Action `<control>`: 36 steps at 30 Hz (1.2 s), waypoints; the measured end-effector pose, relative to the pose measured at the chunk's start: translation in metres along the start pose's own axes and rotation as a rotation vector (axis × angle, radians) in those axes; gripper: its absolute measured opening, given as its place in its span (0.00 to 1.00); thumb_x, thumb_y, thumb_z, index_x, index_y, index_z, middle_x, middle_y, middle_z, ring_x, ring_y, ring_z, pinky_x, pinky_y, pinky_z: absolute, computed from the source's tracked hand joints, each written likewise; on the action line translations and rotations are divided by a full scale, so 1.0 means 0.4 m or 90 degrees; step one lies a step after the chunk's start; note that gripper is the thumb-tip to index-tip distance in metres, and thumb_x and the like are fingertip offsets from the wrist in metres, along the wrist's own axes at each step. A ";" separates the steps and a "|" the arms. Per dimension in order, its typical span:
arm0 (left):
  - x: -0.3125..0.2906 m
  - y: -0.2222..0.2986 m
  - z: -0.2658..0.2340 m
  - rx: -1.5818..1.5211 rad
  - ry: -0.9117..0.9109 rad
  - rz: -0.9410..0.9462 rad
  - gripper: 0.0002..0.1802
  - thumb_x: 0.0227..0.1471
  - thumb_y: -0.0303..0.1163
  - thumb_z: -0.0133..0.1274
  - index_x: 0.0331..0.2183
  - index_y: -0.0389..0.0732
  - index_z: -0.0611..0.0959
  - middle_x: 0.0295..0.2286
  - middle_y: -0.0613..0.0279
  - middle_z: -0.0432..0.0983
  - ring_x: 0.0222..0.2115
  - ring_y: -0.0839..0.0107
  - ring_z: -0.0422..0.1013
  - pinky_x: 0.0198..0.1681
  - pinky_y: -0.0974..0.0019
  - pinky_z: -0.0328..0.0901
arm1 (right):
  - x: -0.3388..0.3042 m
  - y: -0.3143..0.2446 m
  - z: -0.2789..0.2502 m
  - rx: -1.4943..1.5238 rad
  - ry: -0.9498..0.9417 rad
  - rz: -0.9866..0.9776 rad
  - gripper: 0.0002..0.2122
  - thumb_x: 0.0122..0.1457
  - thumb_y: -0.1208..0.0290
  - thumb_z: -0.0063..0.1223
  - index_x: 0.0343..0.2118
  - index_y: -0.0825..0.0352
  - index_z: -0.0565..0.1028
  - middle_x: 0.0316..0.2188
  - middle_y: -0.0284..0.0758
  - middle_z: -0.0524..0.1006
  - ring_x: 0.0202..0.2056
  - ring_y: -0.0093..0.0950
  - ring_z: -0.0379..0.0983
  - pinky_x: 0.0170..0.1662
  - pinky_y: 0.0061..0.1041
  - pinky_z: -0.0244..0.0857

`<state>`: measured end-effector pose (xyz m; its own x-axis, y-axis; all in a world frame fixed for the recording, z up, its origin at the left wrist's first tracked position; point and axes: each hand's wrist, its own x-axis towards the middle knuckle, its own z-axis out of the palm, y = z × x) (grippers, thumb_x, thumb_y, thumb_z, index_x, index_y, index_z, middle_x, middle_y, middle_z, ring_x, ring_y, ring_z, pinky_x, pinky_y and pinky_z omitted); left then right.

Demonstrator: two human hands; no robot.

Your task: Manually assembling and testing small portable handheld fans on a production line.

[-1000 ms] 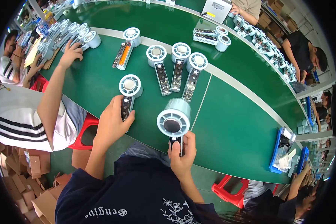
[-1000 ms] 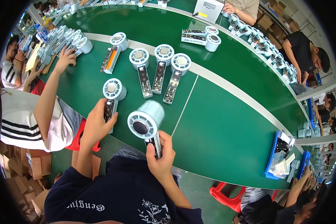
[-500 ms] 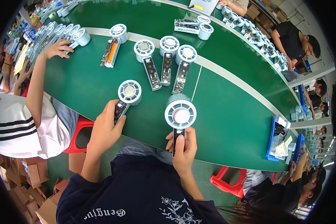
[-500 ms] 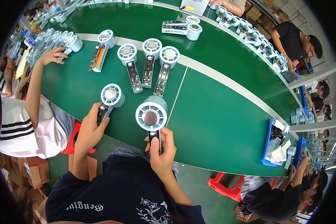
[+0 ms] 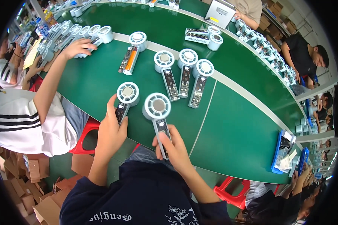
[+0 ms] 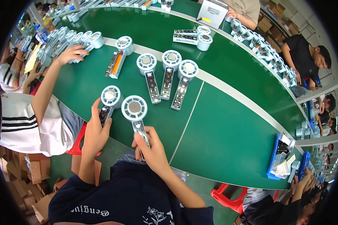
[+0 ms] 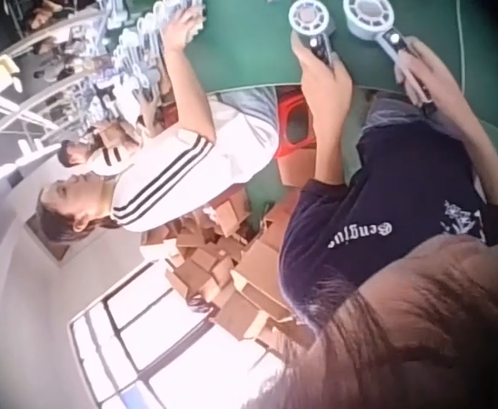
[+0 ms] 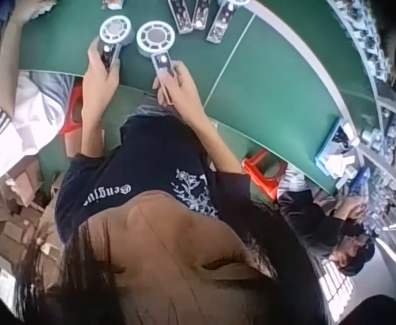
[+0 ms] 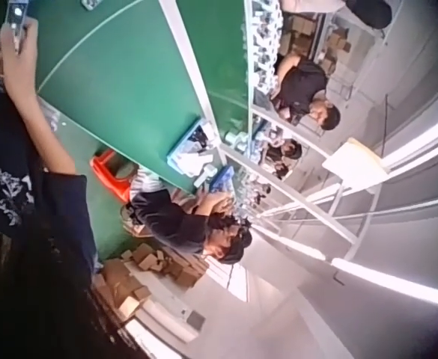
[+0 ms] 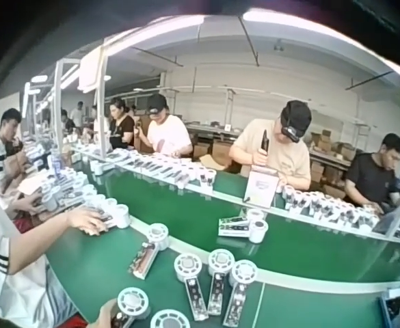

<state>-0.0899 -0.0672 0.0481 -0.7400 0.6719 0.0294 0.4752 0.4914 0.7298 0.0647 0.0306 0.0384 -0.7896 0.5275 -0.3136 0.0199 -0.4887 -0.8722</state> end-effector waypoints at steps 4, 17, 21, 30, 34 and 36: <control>0.015 -0.013 -0.022 0.003 0.027 -0.023 0.35 0.45 0.21 0.44 0.55 0.43 0.54 0.35 0.44 0.70 0.28 0.54 0.71 0.29 0.59 0.65 | 0.096 0.001 0.037 -0.037 -0.027 0.012 0.12 0.58 0.70 0.45 0.40 0.69 0.60 0.23 0.35 0.70 0.17 0.20 0.65 0.19 0.17 0.59; 0.035 -0.075 -0.029 0.085 0.074 0.138 0.39 0.45 0.20 0.43 0.58 0.47 0.50 0.37 0.47 0.64 0.24 0.56 0.68 0.26 0.59 0.63 | 0.176 -0.155 -0.010 -0.811 0.129 -0.327 0.12 0.52 0.63 0.49 0.28 0.68 0.70 0.22 0.43 0.72 0.28 0.39 0.70 0.32 0.35 0.64; 0.047 -0.057 -0.025 0.081 0.016 0.121 0.38 0.46 0.20 0.43 0.58 0.48 0.51 0.35 0.49 0.64 0.23 0.57 0.68 0.26 0.58 0.62 | 0.217 -0.189 -0.152 -1.044 0.496 -0.463 0.26 0.51 0.66 0.52 0.52 0.67 0.58 0.37 0.45 0.69 0.31 0.40 0.68 0.33 0.35 0.63; 0.053 -0.044 -0.037 0.078 0.004 0.097 0.38 0.46 0.20 0.43 0.59 0.49 0.53 0.35 0.50 0.65 0.23 0.58 0.67 0.26 0.59 0.62 | 0.236 -0.177 -0.162 -0.882 0.358 -0.253 0.32 0.51 0.66 0.52 0.58 0.63 0.51 0.35 0.46 0.70 0.33 0.40 0.69 0.33 0.33 0.66; 0.052 -0.028 -0.039 0.071 -0.019 0.043 0.38 0.47 0.20 0.42 0.59 0.50 0.53 0.39 0.50 0.65 0.27 0.58 0.67 0.32 0.61 0.61 | 0.243 -0.178 -0.164 -0.898 0.353 -0.242 0.31 0.50 0.70 0.51 0.58 0.61 0.51 0.35 0.46 0.70 0.32 0.40 0.70 0.33 0.33 0.66; 0.056 -0.023 -0.042 0.059 -0.042 -0.008 0.38 0.47 0.19 0.42 0.59 0.52 0.54 0.42 0.50 0.65 0.31 0.57 0.67 0.37 0.63 0.62 | 0.250 -0.182 -0.164 -0.912 0.353 -0.242 0.31 0.50 0.72 0.50 0.58 0.60 0.52 0.35 0.46 0.70 0.32 0.41 0.70 0.33 0.34 0.66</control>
<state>-0.1189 -0.0660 0.0537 -0.7142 0.6994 -0.0264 0.5110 0.5468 0.6633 0.0246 0.1646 0.0458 -0.5762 0.7963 0.1842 0.6737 0.5903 -0.4446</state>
